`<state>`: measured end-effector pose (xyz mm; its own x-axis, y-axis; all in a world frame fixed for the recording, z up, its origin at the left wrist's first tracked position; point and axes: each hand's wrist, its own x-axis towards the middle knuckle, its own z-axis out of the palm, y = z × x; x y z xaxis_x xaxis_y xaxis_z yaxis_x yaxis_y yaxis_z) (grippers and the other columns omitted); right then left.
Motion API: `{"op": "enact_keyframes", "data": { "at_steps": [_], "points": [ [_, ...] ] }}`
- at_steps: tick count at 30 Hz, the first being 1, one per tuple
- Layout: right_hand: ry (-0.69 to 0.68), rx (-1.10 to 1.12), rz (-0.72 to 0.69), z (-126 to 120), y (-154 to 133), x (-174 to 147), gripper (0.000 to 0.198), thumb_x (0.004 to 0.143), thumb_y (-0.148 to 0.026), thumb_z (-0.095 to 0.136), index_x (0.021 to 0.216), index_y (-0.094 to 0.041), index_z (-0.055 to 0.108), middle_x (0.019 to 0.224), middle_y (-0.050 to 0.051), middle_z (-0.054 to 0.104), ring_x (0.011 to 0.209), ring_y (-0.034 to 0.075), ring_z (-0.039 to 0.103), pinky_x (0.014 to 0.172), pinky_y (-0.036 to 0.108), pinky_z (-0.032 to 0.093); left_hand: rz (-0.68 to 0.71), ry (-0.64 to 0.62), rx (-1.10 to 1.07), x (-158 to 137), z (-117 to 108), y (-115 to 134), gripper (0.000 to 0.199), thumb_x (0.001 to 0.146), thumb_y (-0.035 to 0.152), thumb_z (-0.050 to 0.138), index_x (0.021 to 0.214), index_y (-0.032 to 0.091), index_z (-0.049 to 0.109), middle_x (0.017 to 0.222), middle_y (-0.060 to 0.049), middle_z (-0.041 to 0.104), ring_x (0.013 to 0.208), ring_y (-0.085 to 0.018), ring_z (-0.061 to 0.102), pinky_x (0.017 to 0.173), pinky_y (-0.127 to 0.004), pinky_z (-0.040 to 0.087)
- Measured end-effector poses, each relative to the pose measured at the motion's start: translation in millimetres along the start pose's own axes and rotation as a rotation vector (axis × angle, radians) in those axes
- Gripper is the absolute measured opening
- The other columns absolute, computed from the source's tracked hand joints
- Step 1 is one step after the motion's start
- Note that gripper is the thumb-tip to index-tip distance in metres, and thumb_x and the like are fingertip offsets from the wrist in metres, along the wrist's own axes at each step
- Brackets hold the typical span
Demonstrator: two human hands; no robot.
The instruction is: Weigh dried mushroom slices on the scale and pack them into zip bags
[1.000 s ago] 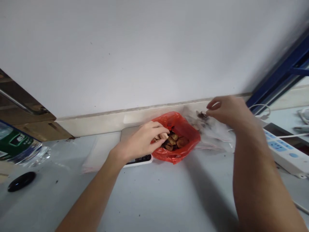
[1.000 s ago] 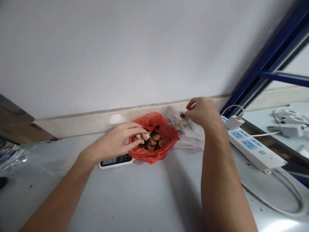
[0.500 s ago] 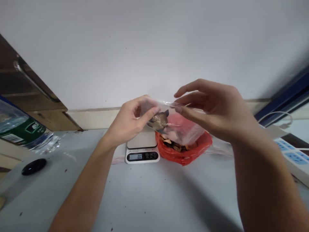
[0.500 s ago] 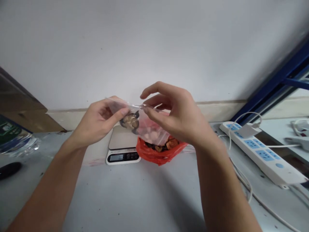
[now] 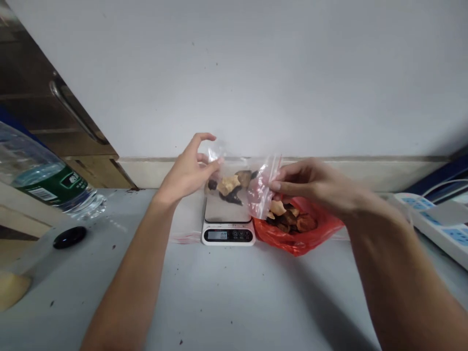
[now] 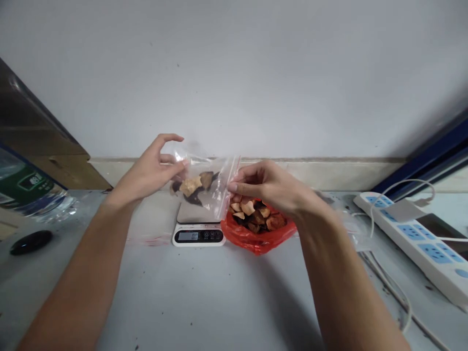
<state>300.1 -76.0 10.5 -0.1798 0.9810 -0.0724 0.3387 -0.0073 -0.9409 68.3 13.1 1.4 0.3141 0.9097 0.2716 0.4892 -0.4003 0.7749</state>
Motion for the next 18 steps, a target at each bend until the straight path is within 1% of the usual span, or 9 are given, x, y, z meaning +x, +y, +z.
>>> {"op": "enact_keyframes", "data": {
  "at_steps": [1,3,4,6,8,9,12,16,18],
  "points": [
    [-0.004,-0.022,0.003,2.4,3.0,3.6,0.044,0.065,-0.059,0.084,0.061,-0.019,0.066,0.061,0.000,0.063,0.056,0.014,0.055,0.052,0.028,0.043,0.006,0.014,0.085,0.0,-1.4,-1.3,0.046,0.084,0.033,0.071,0.127,0.027,0.056,0.088,0.001,0.066,0.077,-0.018,0.071,0.069,-0.029,0.055],
    [-0.006,-0.059,0.002,8.2,7.6,10.5,0.046,0.062,-0.059,0.085,0.058,-0.020,0.062,0.058,-0.003,0.058,0.055,0.012,0.051,0.053,0.027,0.040,0.063,-0.024,0.168,-0.2,-2.1,-1.5,0.034,0.081,0.038,0.073,0.109,0.024,0.062,0.095,-0.002,0.068,0.087,-0.019,0.069,0.078,-0.032,0.055],
    [-0.012,-0.072,0.005,11.4,8.9,13.4,0.047,0.061,-0.060,0.084,0.056,-0.020,0.060,0.056,-0.004,0.055,0.054,0.011,0.048,0.052,0.027,0.037,0.094,-0.114,0.156,-0.7,-1.4,-0.2,0.027,0.081,0.041,0.072,0.097,0.022,0.064,0.094,-0.002,0.069,0.088,-0.020,0.069,0.079,-0.032,0.055],
    [-0.013,-0.074,0.010,17.5,9.5,17.7,0.051,0.060,-0.064,0.083,0.055,-0.021,0.056,0.053,-0.006,0.049,0.051,0.010,0.041,0.050,0.026,0.032,0.116,-0.403,0.086,-2.8,1.2,4.8,0.028,0.083,0.048,0.070,0.082,0.020,0.067,0.085,-0.003,0.071,0.082,-0.019,0.068,0.074,-0.030,0.053],
    [-0.006,-0.063,0.009,22.0,8.7,19.6,0.054,0.060,-0.067,0.082,0.055,-0.021,0.055,0.051,-0.008,0.044,0.050,0.009,0.037,0.050,0.026,0.029,0.095,-0.643,0.041,-5.8,4.8,11.2,0.030,0.085,0.050,0.068,0.081,0.021,0.071,0.080,-0.002,0.073,0.077,-0.019,0.069,0.068,-0.028,0.051],
    [0.001,-0.057,0.002,23.4,8.4,20.0,0.054,0.060,-0.067,0.082,0.055,-0.021,0.055,0.052,-0.008,0.044,0.050,0.008,0.036,0.050,0.026,0.028,0.082,-0.699,0.034,-7.2,6.5,14.0,0.028,0.086,0.048,0.067,0.083,0.021,0.073,0.079,-0.002,0.074,0.076,-0.019,0.069,0.066,-0.027,0.050],
    [0.015,-0.049,-0.026,24.9,9.7,20.5,0.053,0.063,-0.068,0.081,0.059,-0.020,0.058,0.053,-0.008,0.046,0.052,0.008,0.037,0.052,0.027,0.029,0.063,-0.736,0.003,-9.3,9.6,19.0,0.023,0.089,0.040,0.064,0.084,0.020,0.075,0.079,-0.004,0.076,0.075,-0.020,0.071,0.064,-0.028,0.051],
    [-0.005,-0.014,-0.061,25.0,16.0,21.7,0.051,0.067,-0.066,0.079,0.062,-0.019,0.061,0.057,-0.006,0.049,0.055,0.010,0.040,0.055,0.027,0.032,0.040,-0.740,-0.045,-7.9,10.0,18.6,0.023,0.087,0.028,0.061,0.070,0.020,0.074,0.070,-0.003,0.074,0.072,-0.019,0.071,0.069,-0.029,0.053],
    [-0.017,-0.009,-0.062,25.5,18.4,21.9,0.048,0.069,-0.064,0.078,0.064,-0.020,0.061,0.059,-0.005,0.049,0.056,0.011,0.041,0.055,0.027,0.032,0.027,-0.711,-0.045,-7.4,11.0,17.9,0.023,0.083,0.023,0.059,0.065,0.021,0.072,0.065,-0.001,0.072,0.068,-0.018,0.070,0.066,-0.028,0.052]
  ]
}}
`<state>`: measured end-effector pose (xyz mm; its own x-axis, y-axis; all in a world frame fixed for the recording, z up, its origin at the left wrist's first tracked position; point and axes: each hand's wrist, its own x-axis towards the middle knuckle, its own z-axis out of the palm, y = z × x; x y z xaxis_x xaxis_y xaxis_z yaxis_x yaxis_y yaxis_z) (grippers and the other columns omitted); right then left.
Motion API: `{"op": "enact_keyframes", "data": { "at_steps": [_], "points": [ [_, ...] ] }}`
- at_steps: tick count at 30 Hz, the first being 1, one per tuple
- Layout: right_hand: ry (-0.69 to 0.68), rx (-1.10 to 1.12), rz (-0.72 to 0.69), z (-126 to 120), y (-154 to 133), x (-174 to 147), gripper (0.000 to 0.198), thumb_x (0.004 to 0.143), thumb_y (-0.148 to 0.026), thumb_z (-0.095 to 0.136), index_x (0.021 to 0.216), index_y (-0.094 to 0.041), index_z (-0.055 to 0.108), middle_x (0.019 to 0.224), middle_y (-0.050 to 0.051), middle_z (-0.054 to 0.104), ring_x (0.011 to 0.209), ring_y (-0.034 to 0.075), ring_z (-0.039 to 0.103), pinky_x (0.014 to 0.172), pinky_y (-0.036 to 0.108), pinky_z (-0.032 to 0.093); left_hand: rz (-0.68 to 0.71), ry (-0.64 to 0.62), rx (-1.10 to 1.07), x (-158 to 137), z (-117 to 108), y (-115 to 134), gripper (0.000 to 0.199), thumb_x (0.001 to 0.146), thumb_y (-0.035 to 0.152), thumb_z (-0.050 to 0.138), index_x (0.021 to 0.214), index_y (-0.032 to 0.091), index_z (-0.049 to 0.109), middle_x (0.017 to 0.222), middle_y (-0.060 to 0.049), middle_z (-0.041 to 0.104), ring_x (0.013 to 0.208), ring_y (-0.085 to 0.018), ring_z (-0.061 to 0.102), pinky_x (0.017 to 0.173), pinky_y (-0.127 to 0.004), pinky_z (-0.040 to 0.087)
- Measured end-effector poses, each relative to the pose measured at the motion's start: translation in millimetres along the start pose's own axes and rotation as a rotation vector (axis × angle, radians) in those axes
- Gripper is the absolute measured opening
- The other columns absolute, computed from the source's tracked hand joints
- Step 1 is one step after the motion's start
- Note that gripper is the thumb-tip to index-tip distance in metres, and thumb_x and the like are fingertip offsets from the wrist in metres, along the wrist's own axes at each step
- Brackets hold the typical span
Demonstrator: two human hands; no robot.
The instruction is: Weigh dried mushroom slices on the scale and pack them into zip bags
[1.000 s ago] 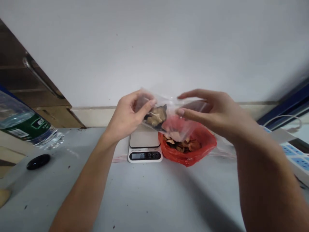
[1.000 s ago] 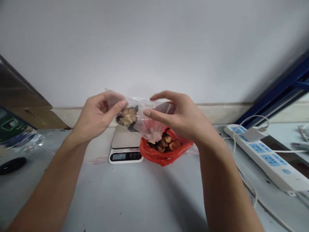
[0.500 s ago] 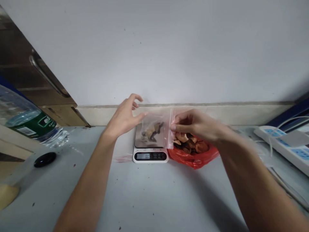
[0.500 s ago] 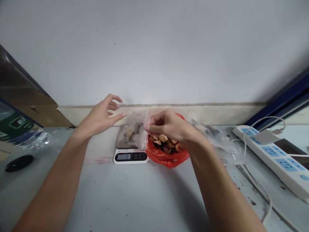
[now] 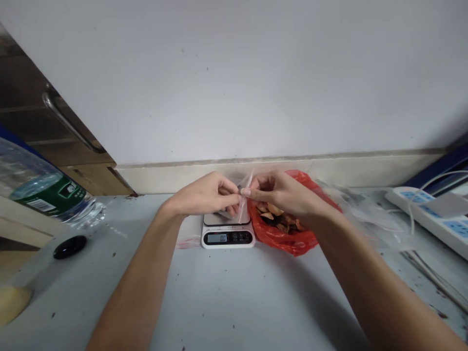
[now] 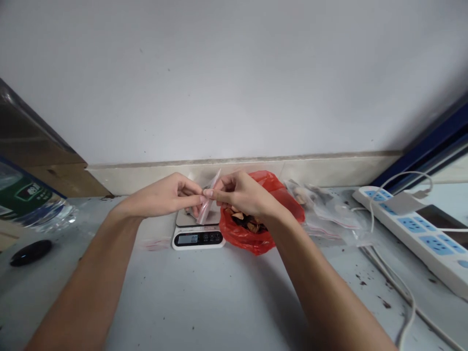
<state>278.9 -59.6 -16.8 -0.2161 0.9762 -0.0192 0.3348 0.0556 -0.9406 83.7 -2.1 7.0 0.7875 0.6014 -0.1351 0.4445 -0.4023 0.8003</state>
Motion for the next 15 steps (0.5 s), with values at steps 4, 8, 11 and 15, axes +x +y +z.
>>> {"op": "enact_keyframes", "data": {
  "at_steps": [4,8,11,15],
  "points": [
    [-0.005,-0.044,0.039,0.1,-1.0,-1.7,0.040,0.069,-0.058,0.076,0.065,-0.021,0.059,0.058,-0.005,0.049,0.054,0.011,0.043,0.052,0.027,0.032,-0.040,0.072,0.017,2.0,5.4,2.6,0.022,0.073,0.018,0.057,0.055,0.021,0.069,0.056,0.000,0.067,0.059,-0.016,0.065,0.057,-0.026,0.046],
    [0.034,-0.126,0.061,-4.1,-8.3,-4.4,0.027,0.070,-0.046,0.068,0.064,-0.022,0.058,0.061,-0.004,0.053,0.056,0.012,0.048,0.053,0.027,0.037,-0.063,0.114,0.025,2.1,9.1,10.1,0.021,0.066,0.017,0.056,0.048,0.021,0.065,0.052,0.000,0.065,0.053,-0.014,0.058,0.051,-0.025,0.040],
    [0.044,-0.218,0.098,-9.2,-13.1,-6.1,0.024,0.070,-0.040,0.065,0.059,-0.022,0.054,0.058,-0.004,0.051,0.055,0.012,0.048,0.053,0.027,0.036,-0.107,0.226,0.055,1.2,5.0,12.8,0.021,0.065,0.016,0.057,0.046,0.022,0.065,0.051,0.000,0.066,0.052,-0.015,0.059,0.050,-0.024,0.041],
    [0.199,-0.316,0.158,-10.8,-14.6,-6.9,0.027,0.071,-0.038,0.067,0.057,-0.022,0.050,0.055,-0.005,0.047,0.054,0.011,0.043,0.052,0.027,0.034,-0.160,0.468,0.135,-1.3,-2.2,8.6,0.023,0.068,0.016,0.061,0.047,0.021,0.068,0.050,0.000,0.067,0.053,-0.015,0.061,0.052,-0.023,0.042]
  ]
}}
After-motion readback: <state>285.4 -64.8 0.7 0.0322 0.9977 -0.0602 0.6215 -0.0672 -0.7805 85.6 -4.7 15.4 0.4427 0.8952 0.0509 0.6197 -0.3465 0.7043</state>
